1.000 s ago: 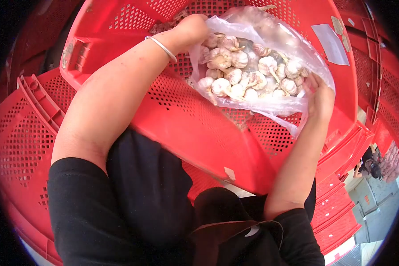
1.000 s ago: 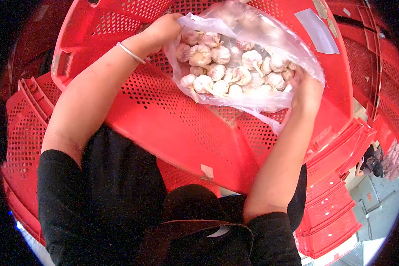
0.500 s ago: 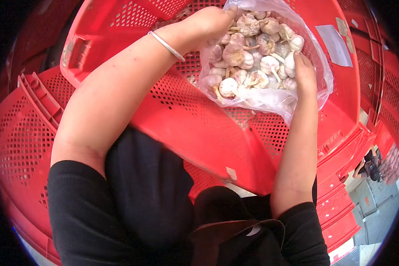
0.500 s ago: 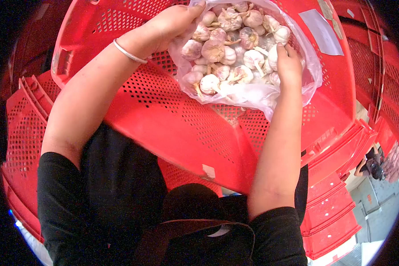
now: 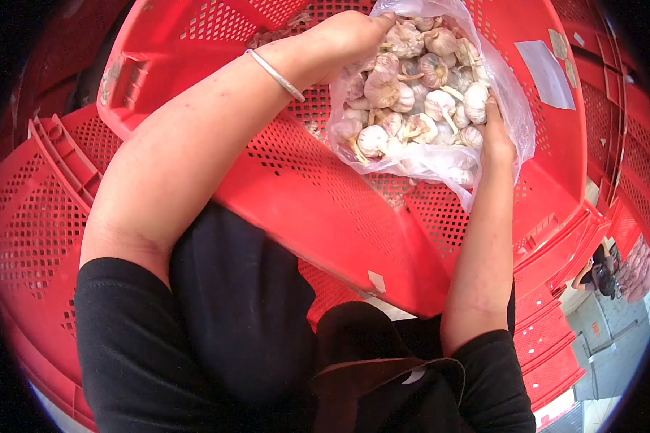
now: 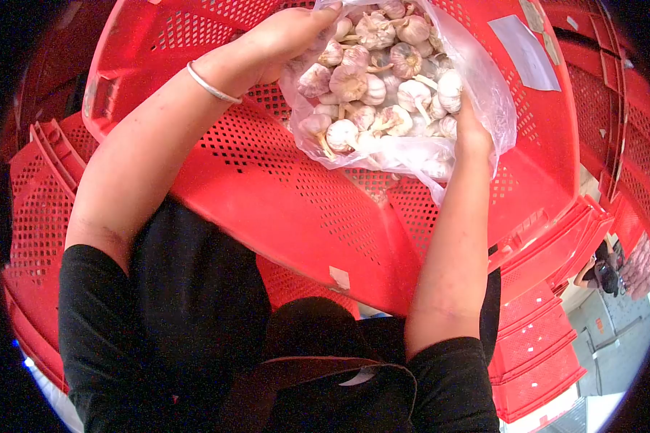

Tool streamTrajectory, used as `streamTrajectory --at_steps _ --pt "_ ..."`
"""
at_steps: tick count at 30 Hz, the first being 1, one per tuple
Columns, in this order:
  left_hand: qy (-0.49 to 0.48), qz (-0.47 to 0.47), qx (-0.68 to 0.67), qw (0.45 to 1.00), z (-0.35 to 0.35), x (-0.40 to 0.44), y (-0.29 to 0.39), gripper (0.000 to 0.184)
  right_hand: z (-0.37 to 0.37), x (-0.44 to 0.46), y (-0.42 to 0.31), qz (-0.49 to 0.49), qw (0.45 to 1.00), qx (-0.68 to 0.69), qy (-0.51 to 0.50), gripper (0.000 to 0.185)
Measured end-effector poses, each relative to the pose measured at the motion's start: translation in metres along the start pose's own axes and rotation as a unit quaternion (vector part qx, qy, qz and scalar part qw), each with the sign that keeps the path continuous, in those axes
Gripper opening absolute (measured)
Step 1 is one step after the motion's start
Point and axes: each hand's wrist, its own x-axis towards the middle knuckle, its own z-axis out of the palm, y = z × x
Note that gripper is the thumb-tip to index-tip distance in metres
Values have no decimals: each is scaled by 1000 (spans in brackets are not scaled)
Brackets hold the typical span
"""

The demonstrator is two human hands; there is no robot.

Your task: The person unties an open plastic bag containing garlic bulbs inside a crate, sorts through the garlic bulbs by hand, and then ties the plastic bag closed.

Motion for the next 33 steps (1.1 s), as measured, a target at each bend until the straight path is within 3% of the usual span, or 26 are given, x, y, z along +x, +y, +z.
streamTrajectory --at_steps 4,6,7,9,10,11,13,14,16,17,20,23,24,29,33 --pt "-75 -35 53 995 -8 3 1 59 6 -26 -30 -59 996 -51 -31 56" --pt "-17 -15 5 1000 -3 -1 1 56 16 -46 -45 -203 919 -338 -22 62" --pt "-19 -14 4 1000 -2 -2 0 56 19 -51 -49 -141 932 -334 -18 67" --pt "-45 113 41 992 -3 -5 2 50 20 -56 -58 -121 948 -293 -21 65" --pt "-34 111 29 993 -2 -7 3 43 22 -61 -61 -97 962 -252 -28 64" --pt "-34 110 29 993 -1 -10 3 43 23 -68 -65 -97 962 -253 -28 64" --pt "-81 151 -57 984 2 -20 7 40 33 -91 -80 -220 951 -210 -48 56" --pt "-92 142 -98 981 3 -27 10 38 37 -97 -79 -188 971 -94 -116 57" --pt "-122 114 -76 983 3 -29 10 37 47 -114 -78 -204 964 -33 -169 57" --pt "-156 150 -9 976 -1 -31 11 45 51 -123 -83 -196 960 -2 -200 58" --pt "-133 195 28 971 2 -33 10 46 61 -140 -91 -179 953 52 -238 60" --pt "-125 180 139 966 4 -38 17 52 62 -143 -97 -197 947 53 -246 60" --pt "-168 157 178 957 2 -37 20 57 61 -143 -100 -197 947 52 -247 60" --pt "-181 161 120 963 4 -39 15 61 61 -145 -110 -155 948 73 -268 59" --pt "-182 130 141 964 4 -46 19 66 64 -150 -115 -175 943 41 -280 54"
